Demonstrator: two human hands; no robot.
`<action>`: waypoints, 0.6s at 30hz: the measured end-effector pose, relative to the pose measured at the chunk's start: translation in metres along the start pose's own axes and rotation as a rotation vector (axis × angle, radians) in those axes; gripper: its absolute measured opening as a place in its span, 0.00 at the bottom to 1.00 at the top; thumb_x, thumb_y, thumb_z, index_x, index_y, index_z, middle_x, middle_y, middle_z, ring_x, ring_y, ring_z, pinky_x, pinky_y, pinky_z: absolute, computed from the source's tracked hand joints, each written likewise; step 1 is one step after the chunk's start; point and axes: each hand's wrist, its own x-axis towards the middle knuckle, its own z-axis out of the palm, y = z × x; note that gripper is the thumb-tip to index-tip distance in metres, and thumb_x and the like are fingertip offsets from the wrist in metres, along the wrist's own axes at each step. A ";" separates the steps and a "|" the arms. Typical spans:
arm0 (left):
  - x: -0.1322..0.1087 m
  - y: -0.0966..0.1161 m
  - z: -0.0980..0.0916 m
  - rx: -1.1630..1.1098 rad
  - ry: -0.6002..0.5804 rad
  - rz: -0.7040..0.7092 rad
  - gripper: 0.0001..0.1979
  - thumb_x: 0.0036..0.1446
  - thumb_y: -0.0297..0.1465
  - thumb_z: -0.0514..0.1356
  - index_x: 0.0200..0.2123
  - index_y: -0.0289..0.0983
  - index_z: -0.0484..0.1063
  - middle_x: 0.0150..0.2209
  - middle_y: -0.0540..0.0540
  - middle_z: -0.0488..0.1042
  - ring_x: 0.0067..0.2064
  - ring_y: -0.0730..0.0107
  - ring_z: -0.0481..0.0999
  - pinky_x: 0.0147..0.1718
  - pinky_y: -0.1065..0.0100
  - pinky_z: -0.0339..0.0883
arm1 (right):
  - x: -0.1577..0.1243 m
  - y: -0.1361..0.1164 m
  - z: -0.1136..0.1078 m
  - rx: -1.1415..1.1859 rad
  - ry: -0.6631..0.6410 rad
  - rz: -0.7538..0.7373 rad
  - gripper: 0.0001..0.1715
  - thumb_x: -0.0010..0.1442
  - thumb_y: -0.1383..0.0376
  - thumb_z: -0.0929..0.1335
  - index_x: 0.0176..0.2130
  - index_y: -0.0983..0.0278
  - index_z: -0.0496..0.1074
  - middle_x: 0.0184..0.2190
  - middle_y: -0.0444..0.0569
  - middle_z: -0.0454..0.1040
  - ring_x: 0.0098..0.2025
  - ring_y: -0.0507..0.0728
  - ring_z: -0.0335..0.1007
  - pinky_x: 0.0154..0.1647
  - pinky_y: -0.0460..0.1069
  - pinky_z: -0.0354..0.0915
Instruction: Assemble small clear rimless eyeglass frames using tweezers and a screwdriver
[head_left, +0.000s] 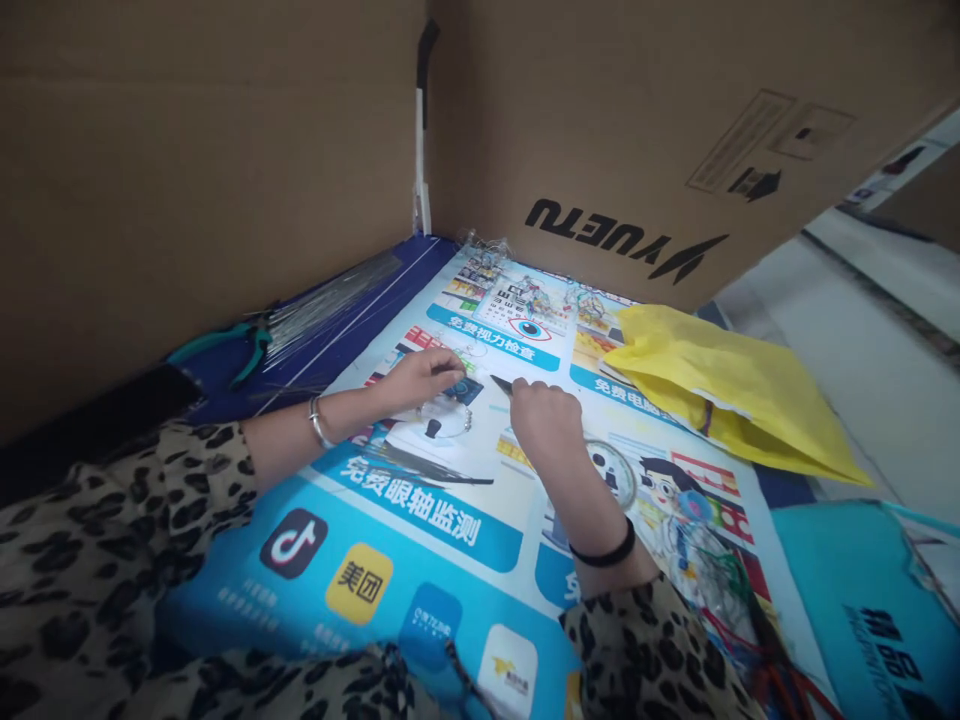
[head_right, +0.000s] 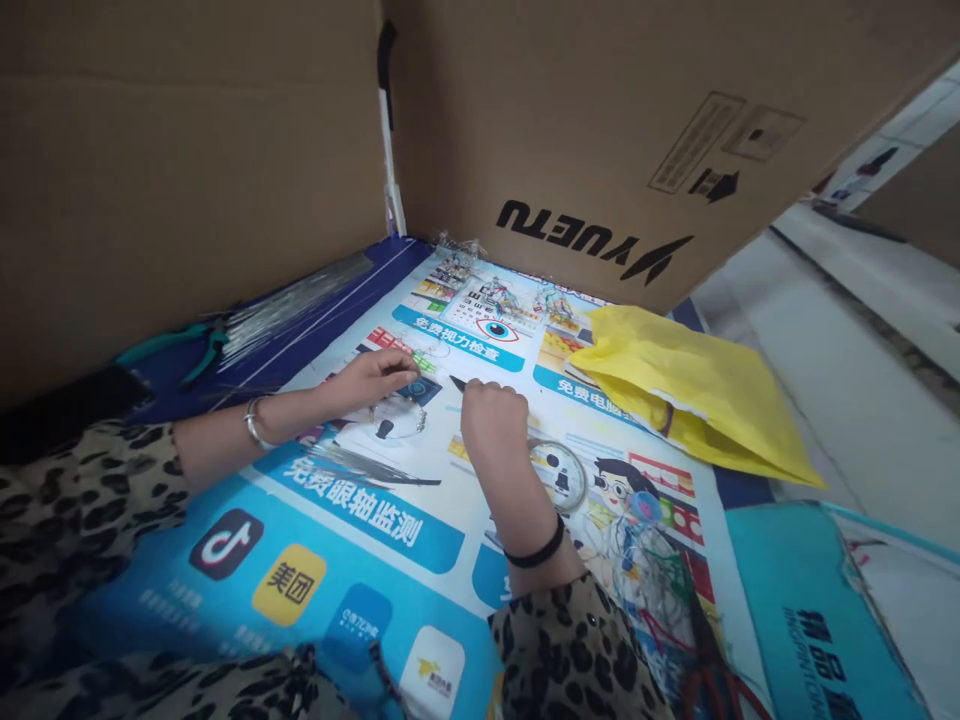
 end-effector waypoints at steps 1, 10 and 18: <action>0.001 -0.001 0.000 -0.001 0.001 -0.004 0.08 0.52 0.33 0.54 0.32 0.36 0.71 0.29 0.50 0.70 0.30 0.74 0.67 0.31 0.72 0.60 | 0.000 0.001 0.002 0.006 -0.002 0.004 0.14 0.60 0.67 0.56 0.39 0.66 0.68 0.32 0.58 0.72 0.35 0.61 0.70 0.30 0.51 0.59; 0.000 0.003 -0.001 -0.123 0.060 -0.013 0.13 0.53 0.37 0.55 0.36 0.34 0.69 0.33 0.47 0.70 0.34 0.73 0.68 0.34 0.71 0.62 | 0.004 -0.004 0.009 0.035 0.039 0.015 0.16 0.62 0.58 0.57 0.41 0.63 0.66 0.33 0.54 0.71 0.36 0.58 0.69 0.30 0.48 0.58; -0.003 -0.001 -0.007 -0.251 0.089 -0.098 0.12 0.52 0.39 0.55 0.30 0.34 0.68 0.24 0.51 0.69 0.27 0.75 0.68 0.28 0.72 0.61 | 0.000 -0.019 0.001 0.071 0.073 -0.046 0.16 0.62 0.58 0.56 0.42 0.61 0.65 0.35 0.53 0.71 0.38 0.58 0.66 0.33 0.49 0.56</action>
